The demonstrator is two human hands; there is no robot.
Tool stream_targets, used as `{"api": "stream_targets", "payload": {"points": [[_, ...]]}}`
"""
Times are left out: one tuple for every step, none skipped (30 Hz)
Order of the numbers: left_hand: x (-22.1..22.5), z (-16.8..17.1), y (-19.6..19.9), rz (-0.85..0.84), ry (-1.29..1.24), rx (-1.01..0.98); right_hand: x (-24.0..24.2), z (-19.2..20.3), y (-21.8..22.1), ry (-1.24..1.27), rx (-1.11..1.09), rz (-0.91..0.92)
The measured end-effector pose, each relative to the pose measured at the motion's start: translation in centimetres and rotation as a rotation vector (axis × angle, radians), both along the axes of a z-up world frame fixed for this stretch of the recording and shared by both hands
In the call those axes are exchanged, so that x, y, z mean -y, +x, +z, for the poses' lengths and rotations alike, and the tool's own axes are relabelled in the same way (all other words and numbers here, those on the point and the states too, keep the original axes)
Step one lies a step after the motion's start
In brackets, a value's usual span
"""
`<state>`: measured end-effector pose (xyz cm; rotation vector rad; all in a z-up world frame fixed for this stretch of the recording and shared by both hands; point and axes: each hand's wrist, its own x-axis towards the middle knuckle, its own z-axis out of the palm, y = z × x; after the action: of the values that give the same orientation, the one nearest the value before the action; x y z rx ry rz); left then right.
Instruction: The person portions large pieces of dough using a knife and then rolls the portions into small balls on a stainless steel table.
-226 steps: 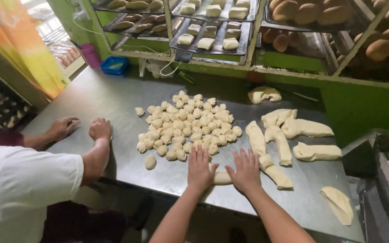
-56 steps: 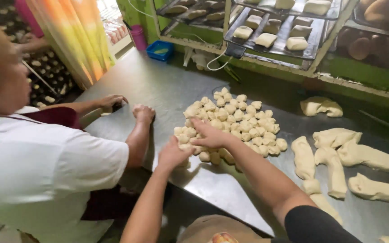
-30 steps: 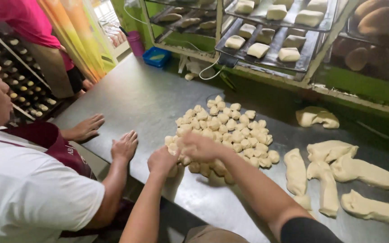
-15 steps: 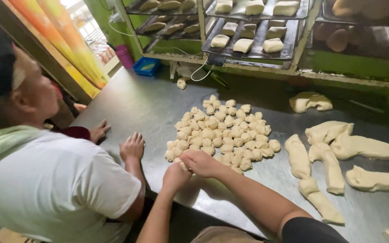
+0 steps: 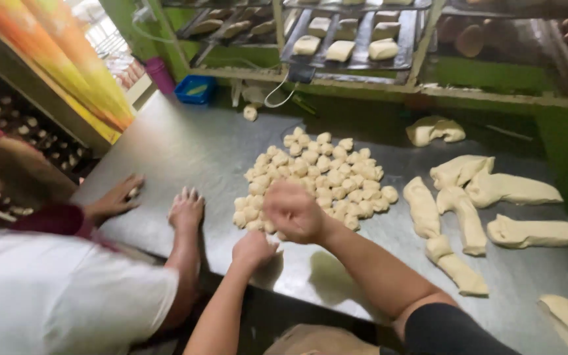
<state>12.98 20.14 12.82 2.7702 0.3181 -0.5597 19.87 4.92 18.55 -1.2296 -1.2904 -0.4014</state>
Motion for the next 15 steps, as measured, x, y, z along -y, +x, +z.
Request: {"api": "stream_targets", "payload": {"points": [[0.8, 0.5, 0.4, -0.012, 0.005, 0.001, -0.2, 1.4, 2.9, 0.005, 0.001, -0.012], [1.6, 0.9, 0.8, 0.018, 0.004, 0.01, -0.2, 2.7, 5.9, 0.167, 0.17, -0.355], [3.0, 0.4, -0.1, 0.052, -0.006, -0.009, 0.2, 2.7, 7.8, 0.308, 0.315, -0.698], [4.7, 0.8, -0.6, 0.043, -0.011, -0.036, 2.0, 1.8, 8.7, 0.293, 0.294, -0.709], [5.7, 1.8, -0.6, 0.035, -0.018, -0.074, 3.3, 1.4, 10.0, -0.216, 0.107, -0.51], [6.6, 2.7, -0.5, 0.026, -0.024, -0.112, 4.5, 0.9, 11.4, -0.707, -0.086, -0.275], [7.7, 2.6, -0.3, 0.012, -0.026, -0.137, 7.5, 0.1, 11.0, -0.713, -0.114, -0.28], [8.7, 2.4, -0.1, 0.022, -0.067, -0.115, 10.4, -0.7, 10.5, -0.558, -0.07, -0.286], [9.9, 1.8, -0.9, 0.034, -0.112, -0.11, 13.5, -1.9, 9.0, -0.412, -0.042, -0.291], [11.4, 1.5, -0.8, 0.021, -0.119, -0.152, 17.5, -2.7, 7.9, -0.426, -0.085, -0.297], [12.5, 1.3, -0.4, -0.011, -0.154, -0.137, 21.4, -3.2, 7.0, -0.37, -0.224, -0.32], [13.6, 1.1, 0.1, -0.042, -0.19, -0.122, 25.2, -3.6, 5.9, -0.312, -0.361, -0.345], [15.0, 0.0, 0.7, -0.064, -0.192, -0.18, 29.7, -6.4, 5.4, -0.321, -0.42, -0.364], [16.4, -1.2, 1.2, -0.17, -0.198, -0.088, 34.2, -9.1, 4.3, -0.301, -0.595, -0.584], [17.5, -2.2, 1.2, -0.275, -0.215, -0.003, 38.4, -11.6, 2.5, -0.289, -0.773, -0.809]]}}
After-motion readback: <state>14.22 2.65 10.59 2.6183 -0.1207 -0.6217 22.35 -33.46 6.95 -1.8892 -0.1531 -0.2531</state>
